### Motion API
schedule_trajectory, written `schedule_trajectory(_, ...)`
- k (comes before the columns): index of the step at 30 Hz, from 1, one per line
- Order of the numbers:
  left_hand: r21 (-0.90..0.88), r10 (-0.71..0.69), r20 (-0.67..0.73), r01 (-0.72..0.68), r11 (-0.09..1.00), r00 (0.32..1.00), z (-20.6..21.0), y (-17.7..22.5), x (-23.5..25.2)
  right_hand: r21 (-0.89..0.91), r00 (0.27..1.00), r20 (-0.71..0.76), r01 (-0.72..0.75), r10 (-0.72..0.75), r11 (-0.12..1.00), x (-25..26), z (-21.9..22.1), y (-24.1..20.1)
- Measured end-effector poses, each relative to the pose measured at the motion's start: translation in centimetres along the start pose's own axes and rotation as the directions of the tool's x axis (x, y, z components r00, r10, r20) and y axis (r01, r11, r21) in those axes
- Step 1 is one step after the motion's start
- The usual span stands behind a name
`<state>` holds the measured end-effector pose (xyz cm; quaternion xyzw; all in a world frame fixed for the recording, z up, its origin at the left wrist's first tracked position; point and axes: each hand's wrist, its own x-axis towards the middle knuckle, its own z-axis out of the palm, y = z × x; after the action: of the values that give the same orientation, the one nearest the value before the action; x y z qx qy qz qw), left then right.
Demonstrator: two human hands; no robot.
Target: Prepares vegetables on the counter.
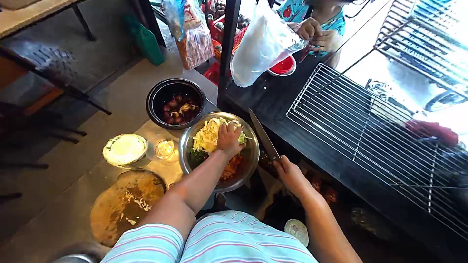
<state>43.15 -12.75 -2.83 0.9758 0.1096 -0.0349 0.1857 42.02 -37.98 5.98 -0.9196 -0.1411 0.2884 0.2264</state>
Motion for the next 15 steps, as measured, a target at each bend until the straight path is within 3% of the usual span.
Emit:
schedule_trajectory(7, 0.041, -0.021, 0.125, 0.016, 0.999, 0.992, -1.3, 0.4, -0.2, 0.014, 0.997, -0.027, 0.067, -0.066, 0.998, 0.0, 1.4, -1.4)
schedule_trajectory(11, 0.025, -0.041, 0.338, 0.034, 0.999, 0.94, -5.9, 0.8, 0.0, 0.005, 0.993, -0.042, 0.114, -0.114, 0.993, -0.3, 0.7, -3.3)
schedule_trajectory(15, -0.034, 0.049, 0.443, -0.038, 0.999, 0.895, -10.0, -0.2, 0.1, -0.04, 0.987, -0.065, 0.141, -0.144, 0.989, -0.4, 0.4, -4.7)
